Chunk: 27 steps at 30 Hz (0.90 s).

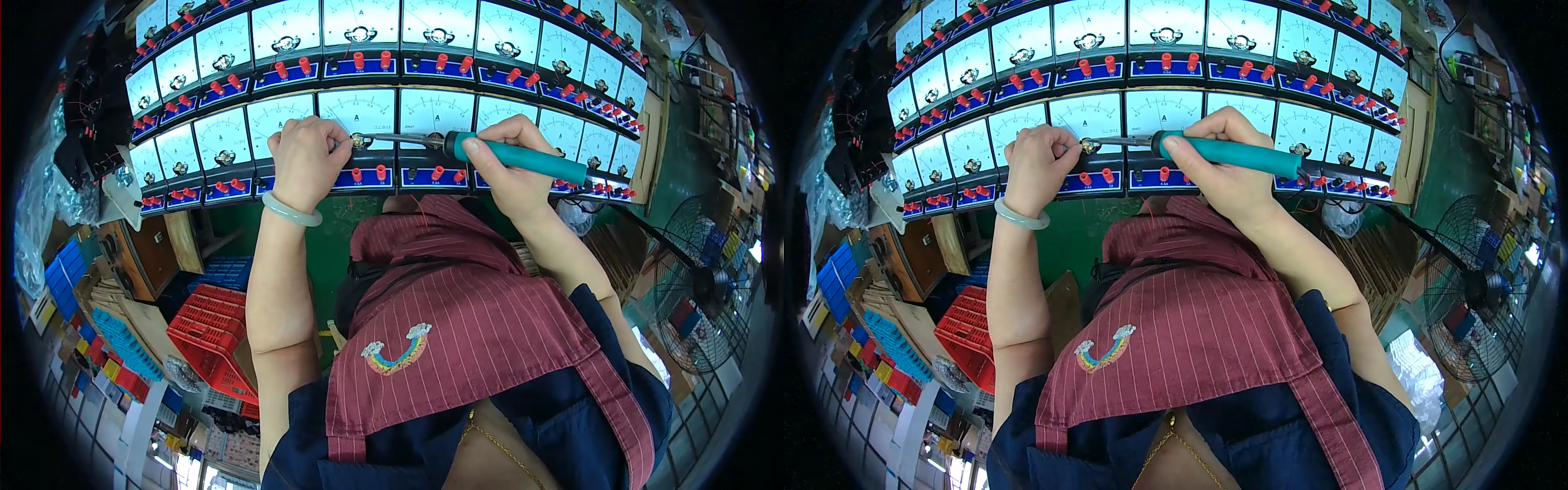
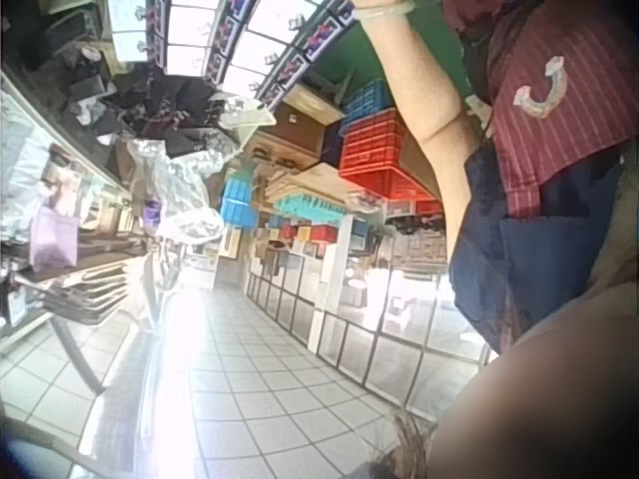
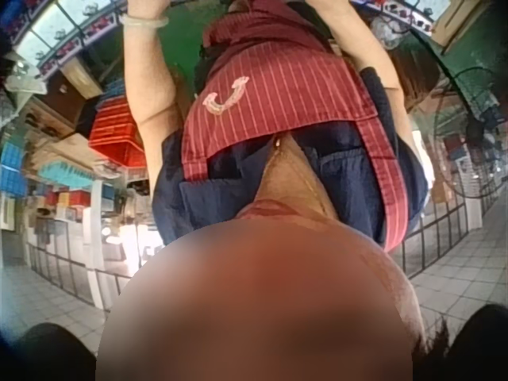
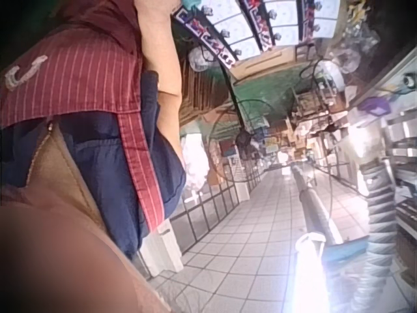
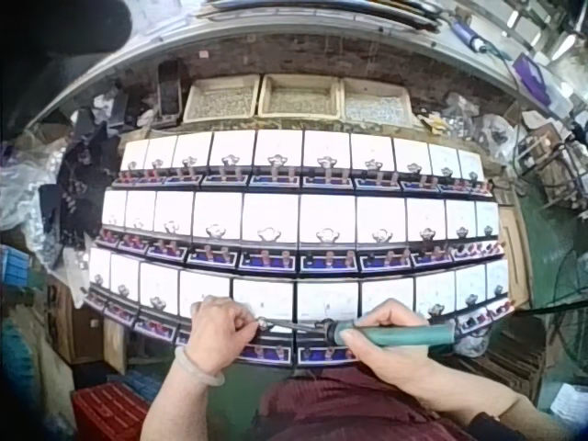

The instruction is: Soldering electrical wires to a series of analog meter panels on a workbench.

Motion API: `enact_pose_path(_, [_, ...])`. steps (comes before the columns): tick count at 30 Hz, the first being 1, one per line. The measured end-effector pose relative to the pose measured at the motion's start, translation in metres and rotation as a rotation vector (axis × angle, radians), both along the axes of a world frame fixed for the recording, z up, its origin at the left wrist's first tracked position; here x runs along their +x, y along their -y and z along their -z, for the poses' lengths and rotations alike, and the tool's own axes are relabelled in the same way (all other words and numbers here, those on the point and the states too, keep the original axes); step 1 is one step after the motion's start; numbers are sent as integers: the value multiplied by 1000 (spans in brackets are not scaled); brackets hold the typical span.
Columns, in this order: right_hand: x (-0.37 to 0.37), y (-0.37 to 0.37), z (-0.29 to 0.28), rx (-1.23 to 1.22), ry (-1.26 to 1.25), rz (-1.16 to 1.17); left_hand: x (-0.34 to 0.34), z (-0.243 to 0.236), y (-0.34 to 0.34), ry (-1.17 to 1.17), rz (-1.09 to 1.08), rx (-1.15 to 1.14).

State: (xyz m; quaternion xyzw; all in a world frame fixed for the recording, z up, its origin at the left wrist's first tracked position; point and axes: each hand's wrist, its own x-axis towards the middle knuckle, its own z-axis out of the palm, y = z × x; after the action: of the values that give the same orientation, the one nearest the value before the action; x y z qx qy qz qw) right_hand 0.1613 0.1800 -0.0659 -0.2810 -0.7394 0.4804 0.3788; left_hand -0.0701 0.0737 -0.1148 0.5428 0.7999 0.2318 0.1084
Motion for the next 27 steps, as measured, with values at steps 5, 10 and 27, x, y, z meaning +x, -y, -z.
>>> enact_pose_path(5, [-4,1,6,24,22,6,-2,1,0,-9,10,0])
enact_pose_path(10, [-8,4,3,-29,77,-27,-4,2,-1,14,23,14])
enact_pose_path(27, [6,-1,-42,126,-53,106,0,-7,0,-6,10,-63])
